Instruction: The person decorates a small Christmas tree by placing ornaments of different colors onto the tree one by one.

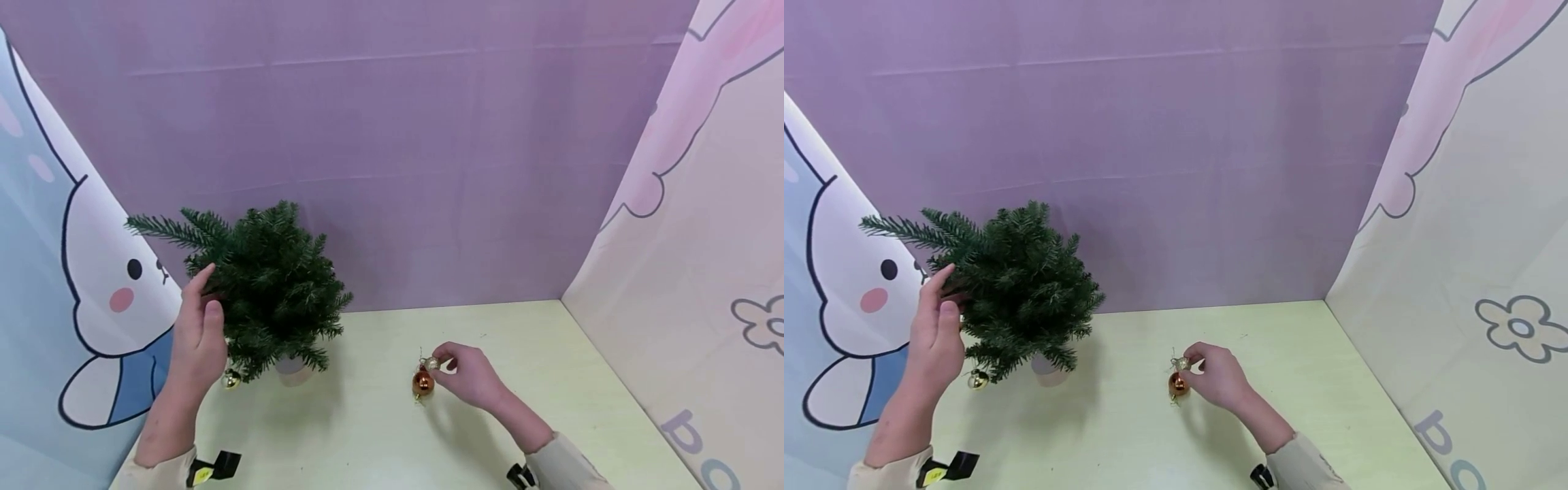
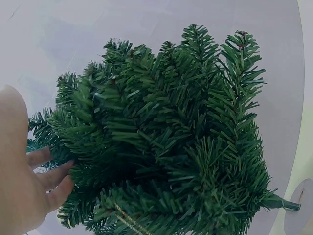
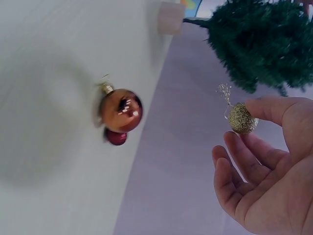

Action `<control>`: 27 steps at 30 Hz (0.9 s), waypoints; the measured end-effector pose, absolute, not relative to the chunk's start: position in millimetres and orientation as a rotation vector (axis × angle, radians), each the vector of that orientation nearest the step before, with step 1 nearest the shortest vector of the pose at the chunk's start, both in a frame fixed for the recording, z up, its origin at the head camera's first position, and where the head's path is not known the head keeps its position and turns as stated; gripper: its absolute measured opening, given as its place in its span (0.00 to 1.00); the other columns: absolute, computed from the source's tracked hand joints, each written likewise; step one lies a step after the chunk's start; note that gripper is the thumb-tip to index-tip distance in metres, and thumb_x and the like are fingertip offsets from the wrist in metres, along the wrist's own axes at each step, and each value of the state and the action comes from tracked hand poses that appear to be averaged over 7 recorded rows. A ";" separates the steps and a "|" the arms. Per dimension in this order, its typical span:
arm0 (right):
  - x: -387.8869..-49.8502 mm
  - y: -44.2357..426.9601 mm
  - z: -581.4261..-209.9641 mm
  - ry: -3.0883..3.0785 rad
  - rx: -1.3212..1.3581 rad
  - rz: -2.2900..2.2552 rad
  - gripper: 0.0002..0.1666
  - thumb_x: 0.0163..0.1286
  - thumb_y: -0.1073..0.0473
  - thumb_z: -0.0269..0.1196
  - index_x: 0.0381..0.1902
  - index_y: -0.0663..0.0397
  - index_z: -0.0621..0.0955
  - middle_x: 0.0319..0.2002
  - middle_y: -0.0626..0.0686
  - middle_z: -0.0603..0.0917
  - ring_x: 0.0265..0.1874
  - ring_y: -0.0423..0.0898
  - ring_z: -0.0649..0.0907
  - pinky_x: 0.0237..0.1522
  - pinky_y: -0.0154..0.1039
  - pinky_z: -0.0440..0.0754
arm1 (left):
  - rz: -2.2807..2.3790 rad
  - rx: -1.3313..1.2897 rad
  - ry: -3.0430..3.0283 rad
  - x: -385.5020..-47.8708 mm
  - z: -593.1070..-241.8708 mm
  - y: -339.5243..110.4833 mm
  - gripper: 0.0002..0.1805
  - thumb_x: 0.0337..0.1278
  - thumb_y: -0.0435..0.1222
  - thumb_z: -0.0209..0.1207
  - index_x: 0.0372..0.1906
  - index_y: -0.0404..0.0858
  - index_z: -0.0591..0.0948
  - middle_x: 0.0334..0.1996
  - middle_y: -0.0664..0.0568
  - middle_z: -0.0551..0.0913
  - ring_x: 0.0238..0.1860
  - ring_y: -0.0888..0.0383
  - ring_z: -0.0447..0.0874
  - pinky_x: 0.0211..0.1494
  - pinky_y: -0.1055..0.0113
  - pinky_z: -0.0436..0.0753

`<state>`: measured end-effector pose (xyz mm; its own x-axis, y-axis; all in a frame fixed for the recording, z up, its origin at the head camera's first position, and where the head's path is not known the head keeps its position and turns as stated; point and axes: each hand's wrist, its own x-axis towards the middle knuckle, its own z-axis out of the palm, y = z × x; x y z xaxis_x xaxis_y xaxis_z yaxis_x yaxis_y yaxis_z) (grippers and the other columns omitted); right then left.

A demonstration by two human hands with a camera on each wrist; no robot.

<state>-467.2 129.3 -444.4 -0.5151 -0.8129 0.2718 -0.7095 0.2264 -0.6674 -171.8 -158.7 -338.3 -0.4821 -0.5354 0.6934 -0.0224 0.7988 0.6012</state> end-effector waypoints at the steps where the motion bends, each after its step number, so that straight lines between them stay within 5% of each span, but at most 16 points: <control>1: -463.2 129.1 -441.3 2.342 -1.470 -1.169 0.11 0.58 0.59 0.71 0.39 0.50 0.83 0.35 0.42 0.84 0.34 0.46 0.82 0.35 0.38 0.79 | -0.651 0.410 -1.999 -171.6 -338.3 -159.3 0.28 0.77 0.34 0.39 0.77 0.52 0.54 0.74 0.53 0.55 0.59 0.45 0.65 0.58 0.63 0.64; 8: -435.5 125.6 -420.1 2.310 -1.501 -1.198 0.11 0.60 0.60 0.71 0.41 0.51 0.83 0.36 0.42 0.84 0.35 0.44 0.81 0.33 0.37 0.78 | -0.652 0.359 -2.012 -169.9 -338.3 -164.4 0.28 0.77 0.34 0.39 0.77 0.51 0.55 0.72 0.52 0.57 0.54 0.47 0.67 0.49 0.69 0.63; 15: -415.4 116.8 -399.6 2.264 -1.539 -1.211 0.10 0.62 0.58 0.69 0.42 0.48 0.83 0.36 0.40 0.84 0.36 0.44 0.81 0.31 0.36 0.79 | -0.662 0.324 -2.015 -167.5 -339.8 -168.1 0.28 0.76 0.33 0.39 0.76 0.49 0.56 0.73 0.52 0.56 0.56 0.45 0.67 0.53 0.71 0.63; 21: -406.6 104.9 -381.2 2.258 -1.603 -1.195 0.10 0.63 0.55 0.68 0.43 0.46 0.83 0.37 0.37 0.83 0.38 0.45 0.82 0.37 0.39 0.79 | -0.675 0.327 -2.031 -166.8 -338.3 -168.4 0.28 0.77 0.34 0.38 0.77 0.51 0.55 0.75 0.54 0.53 0.60 0.45 0.65 0.59 0.63 0.63; 27: -395.1 90.8 -357.8 2.216 -1.654 -1.188 0.12 0.64 0.53 0.67 0.45 0.44 0.83 0.40 0.37 0.83 0.40 0.42 0.82 0.41 0.39 0.79 | -0.677 0.381 -2.048 -167.2 -335.9 -166.8 0.29 0.76 0.37 0.43 0.77 0.53 0.55 0.67 0.46 0.63 0.53 0.49 0.69 0.49 0.66 0.67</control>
<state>-395.1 90.8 -357.8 -0.3898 -0.8579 0.3348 -0.7537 0.0883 -0.6513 -167.2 -166.8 -335.9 -0.5334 -0.5086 0.6759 -0.0053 0.8011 0.5985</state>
